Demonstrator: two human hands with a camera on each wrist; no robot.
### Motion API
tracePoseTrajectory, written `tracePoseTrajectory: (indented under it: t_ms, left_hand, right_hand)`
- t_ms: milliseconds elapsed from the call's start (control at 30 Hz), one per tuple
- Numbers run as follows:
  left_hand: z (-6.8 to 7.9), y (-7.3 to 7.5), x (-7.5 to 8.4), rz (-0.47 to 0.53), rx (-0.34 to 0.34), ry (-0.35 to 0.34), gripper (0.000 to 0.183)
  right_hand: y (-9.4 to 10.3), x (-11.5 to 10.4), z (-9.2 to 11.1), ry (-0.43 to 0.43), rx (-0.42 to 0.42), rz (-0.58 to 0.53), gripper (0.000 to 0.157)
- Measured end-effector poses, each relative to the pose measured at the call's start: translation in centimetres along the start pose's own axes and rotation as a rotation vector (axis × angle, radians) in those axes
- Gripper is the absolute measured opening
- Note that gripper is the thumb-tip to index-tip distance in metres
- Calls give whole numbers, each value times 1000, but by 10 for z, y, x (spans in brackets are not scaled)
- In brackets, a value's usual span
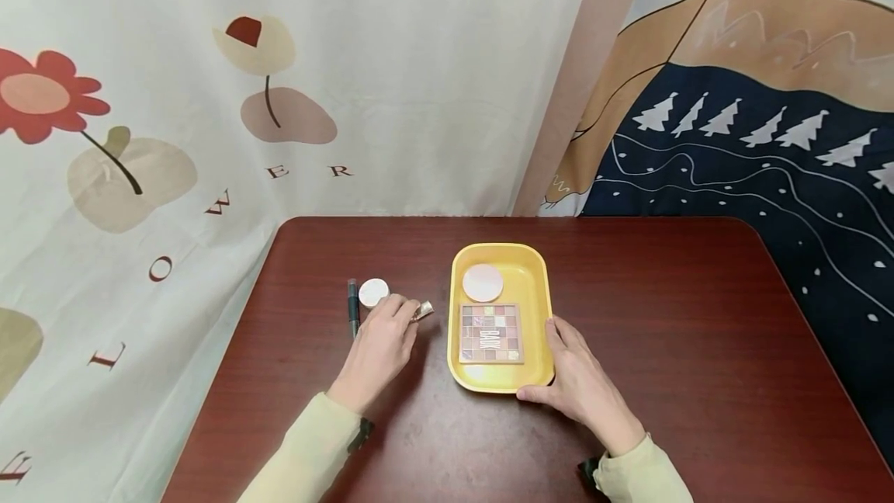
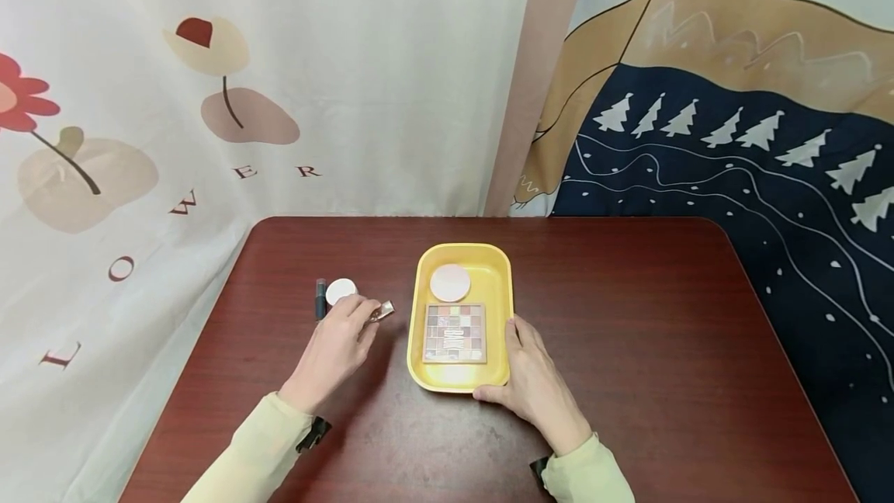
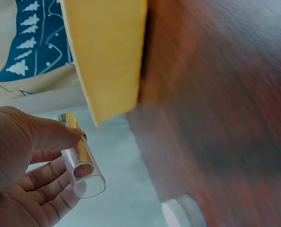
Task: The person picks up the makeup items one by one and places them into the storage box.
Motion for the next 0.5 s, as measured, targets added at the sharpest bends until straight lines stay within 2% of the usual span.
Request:
tracePoseTrajectory:
  t_ms: [200, 500]
  left_hand:
    - [-3, 2, 17, 7, 6, -58, 25]
    - [-7, 0, 37, 37, -7, -105, 25]
  right_hand:
    - [0, 0, 0, 3, 3, 3, 118]
    - [0, 0, 0, 2, 3, 2, 118]
Point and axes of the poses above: each hand's wrist, its own z-axis away from the middle knuckle, its own y-axis out of the back of the hand, x = y × z, the point moved 9 cm from there along -z, towards the middle knuckle, and after that the axes turned 11 degrees about z, right-handed, at the moved point
